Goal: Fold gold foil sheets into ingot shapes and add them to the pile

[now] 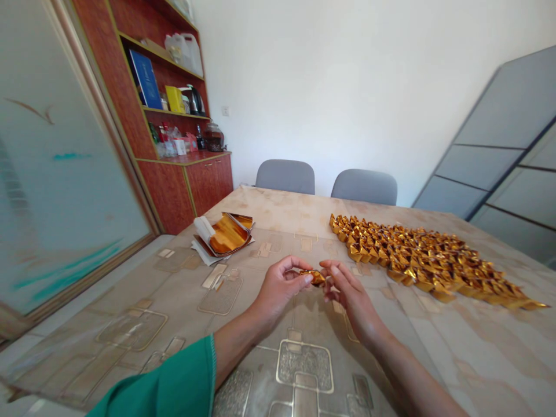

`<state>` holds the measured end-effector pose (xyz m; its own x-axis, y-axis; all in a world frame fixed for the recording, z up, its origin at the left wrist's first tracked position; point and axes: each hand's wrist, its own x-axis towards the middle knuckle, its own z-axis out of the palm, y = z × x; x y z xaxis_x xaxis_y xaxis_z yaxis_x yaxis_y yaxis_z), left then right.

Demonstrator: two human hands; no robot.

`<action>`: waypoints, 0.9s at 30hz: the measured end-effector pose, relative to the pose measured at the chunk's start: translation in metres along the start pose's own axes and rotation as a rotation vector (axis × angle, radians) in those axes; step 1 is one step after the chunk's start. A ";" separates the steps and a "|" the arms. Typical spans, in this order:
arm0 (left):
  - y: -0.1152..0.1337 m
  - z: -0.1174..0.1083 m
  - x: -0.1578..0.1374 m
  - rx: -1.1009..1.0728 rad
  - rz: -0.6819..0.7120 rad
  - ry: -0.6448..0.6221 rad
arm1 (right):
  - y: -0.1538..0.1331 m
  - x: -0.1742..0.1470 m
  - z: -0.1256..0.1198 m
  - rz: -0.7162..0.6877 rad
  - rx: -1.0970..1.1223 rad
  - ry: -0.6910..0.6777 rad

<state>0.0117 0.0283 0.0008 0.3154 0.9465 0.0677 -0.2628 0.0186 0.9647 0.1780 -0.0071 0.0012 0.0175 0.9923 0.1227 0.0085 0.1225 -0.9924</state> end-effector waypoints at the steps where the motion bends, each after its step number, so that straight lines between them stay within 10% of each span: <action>1: -0.001 0.000 0.000 0.024 0.008 0.023 | -0.001 -0.001 -0.001 -0.055 -0.076 -0.022; 7: -0.004 -0.004 0.003 0.206 0.127 0.066 | 0.002 0.000 -0.001 -0.332 -0.391 -0.129; 16: -0.003 -0.004 0.001 0.328 0.226 -0.114 | 0.010 0.003 -0.004 -0.352 -0.380 -0.086; 27: -0.001 -0.002 0.000 0.332 0.233 -0.023 | 0.007 0.005 -0.007 -0.277 -0.282 0.008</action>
<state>0.0101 0.0292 -0.0004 0.3031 0.9056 0.2967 -0.0218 -0.3047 0.9522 0.1850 -0.0016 -0.0048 -0.0161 0.9221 0.3867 0.2879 0.3747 -0.8813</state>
